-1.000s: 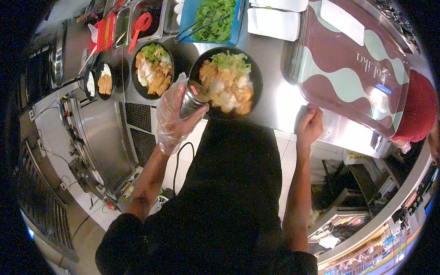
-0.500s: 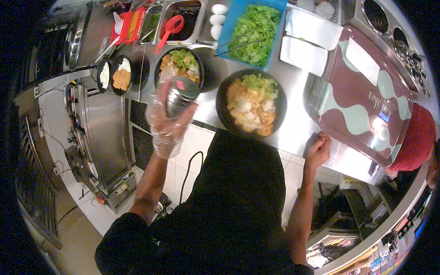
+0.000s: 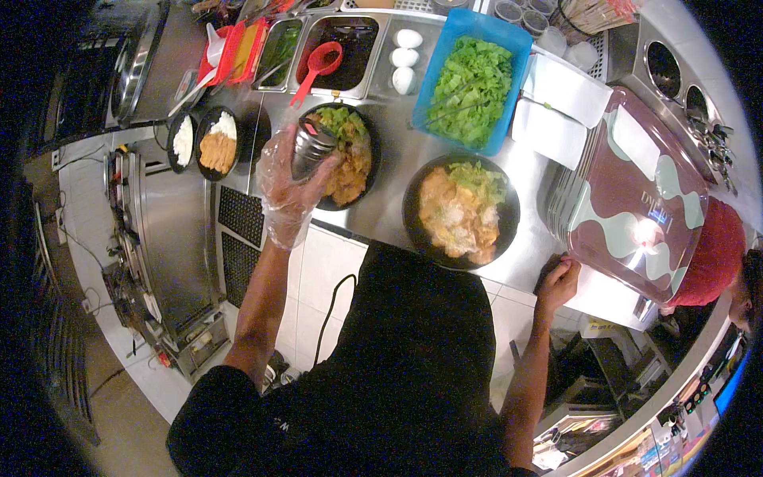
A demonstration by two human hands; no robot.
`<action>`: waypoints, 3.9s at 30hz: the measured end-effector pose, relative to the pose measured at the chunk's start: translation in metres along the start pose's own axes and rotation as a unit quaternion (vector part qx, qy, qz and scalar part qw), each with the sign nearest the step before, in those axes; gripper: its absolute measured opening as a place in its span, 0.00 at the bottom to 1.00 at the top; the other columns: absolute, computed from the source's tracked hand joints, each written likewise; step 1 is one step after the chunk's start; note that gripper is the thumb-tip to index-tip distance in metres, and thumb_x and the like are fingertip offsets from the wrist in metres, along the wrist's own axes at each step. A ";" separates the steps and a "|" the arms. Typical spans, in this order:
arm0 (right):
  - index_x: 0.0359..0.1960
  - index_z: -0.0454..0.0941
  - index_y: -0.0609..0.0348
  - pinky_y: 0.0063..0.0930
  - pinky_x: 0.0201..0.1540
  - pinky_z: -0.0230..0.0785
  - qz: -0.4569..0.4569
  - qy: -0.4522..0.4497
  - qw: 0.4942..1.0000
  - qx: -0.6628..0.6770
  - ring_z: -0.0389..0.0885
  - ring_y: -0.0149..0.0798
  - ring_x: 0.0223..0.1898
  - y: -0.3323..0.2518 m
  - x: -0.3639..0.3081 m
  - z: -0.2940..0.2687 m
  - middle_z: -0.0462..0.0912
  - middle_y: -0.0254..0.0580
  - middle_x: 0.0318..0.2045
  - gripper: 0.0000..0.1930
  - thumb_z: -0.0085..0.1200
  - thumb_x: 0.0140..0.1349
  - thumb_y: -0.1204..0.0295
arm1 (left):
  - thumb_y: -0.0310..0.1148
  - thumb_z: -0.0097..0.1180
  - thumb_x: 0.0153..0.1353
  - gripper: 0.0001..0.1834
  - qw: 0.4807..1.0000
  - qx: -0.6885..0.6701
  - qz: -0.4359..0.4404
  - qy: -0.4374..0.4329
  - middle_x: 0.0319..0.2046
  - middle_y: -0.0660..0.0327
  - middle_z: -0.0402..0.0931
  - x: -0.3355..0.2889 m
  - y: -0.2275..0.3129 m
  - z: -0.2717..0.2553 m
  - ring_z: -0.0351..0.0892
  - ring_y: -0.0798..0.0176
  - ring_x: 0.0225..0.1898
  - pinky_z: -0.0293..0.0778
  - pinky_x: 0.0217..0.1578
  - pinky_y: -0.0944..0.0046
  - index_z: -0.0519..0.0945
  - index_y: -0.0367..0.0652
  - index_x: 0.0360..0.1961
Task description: The person assembles rice bowls in a commercial kitchen. They add sauce to a bowl, cut a breaded cutlet over rice using shears, and top the bowls with lettuce and seasoning. The finished bowls are placed on a tray.
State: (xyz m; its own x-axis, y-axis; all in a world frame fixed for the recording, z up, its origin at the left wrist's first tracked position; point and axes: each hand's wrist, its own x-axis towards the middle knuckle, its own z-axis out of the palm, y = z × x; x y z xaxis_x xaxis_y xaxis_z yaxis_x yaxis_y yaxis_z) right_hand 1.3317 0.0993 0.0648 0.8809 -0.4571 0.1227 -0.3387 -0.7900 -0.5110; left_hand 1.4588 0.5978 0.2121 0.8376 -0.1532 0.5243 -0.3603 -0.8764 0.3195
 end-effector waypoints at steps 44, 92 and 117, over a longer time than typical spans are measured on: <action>0.67 0.67 0.64 0.19 0.26 0.71 0.264 -0.088 0.879 0.388 0.82 0.30 0.33 -0.217 -0.156 -0.020 0.84 0.50 0.48 0.29 0.45 0.77 0.51 | 0.24 0.74 0.49 0.50 0.863 -0.449 -0.205 0.108 0.60 0.52 0.71 0.093 -0.082 -0.073 0.72 0.52 0.62 0.76 0.60 0.49 0.59 0.42 0.72; 0.46 0.74 0.67 0.34 0.47 0.83 0.183 -0.221 0.826 0.486 0.83 0.35 0.45 0.097 0.188 -0.216 0.81 0.41 0.46 0.09 0.41 0.74 0.77 | 0.43 0.58 0.69 0.19 0.902 -0.172 -0.318 -0.235 0.43 0.50 0.85 0.137 0.212 0.075 0.84 0.56 0.45 0.77 0.49 0.59 0.83 0.38 0.50; 0.29 0.87 0.64 0.50 0.38 0.77 -0.484 -0.103 0.778 -0.387 0.85 0.59 0.33 -0.081 0.533 -0.178 0.83 0.57 0.25 0.15 0.58 0.58 0.62 | 0.39 0.56 0.71 0.15 0.907 -0.298 0.009 -0.298 0.50 0.52 0.84 0.153 0.319 0.131 0.83 0.49 0.51 0.78 0.53 0.51 0.85 0.42 0.50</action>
State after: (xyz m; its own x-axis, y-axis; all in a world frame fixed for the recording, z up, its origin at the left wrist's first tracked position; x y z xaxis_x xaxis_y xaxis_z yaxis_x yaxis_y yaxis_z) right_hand 1.7695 -0.1529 0.3232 0.8546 0.5170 -0.0477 0.4885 -0.7697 0.4110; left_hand 1.5260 0.2348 0.2909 0.8382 -0.5406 0.0717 -0.3860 -0.4952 0.7783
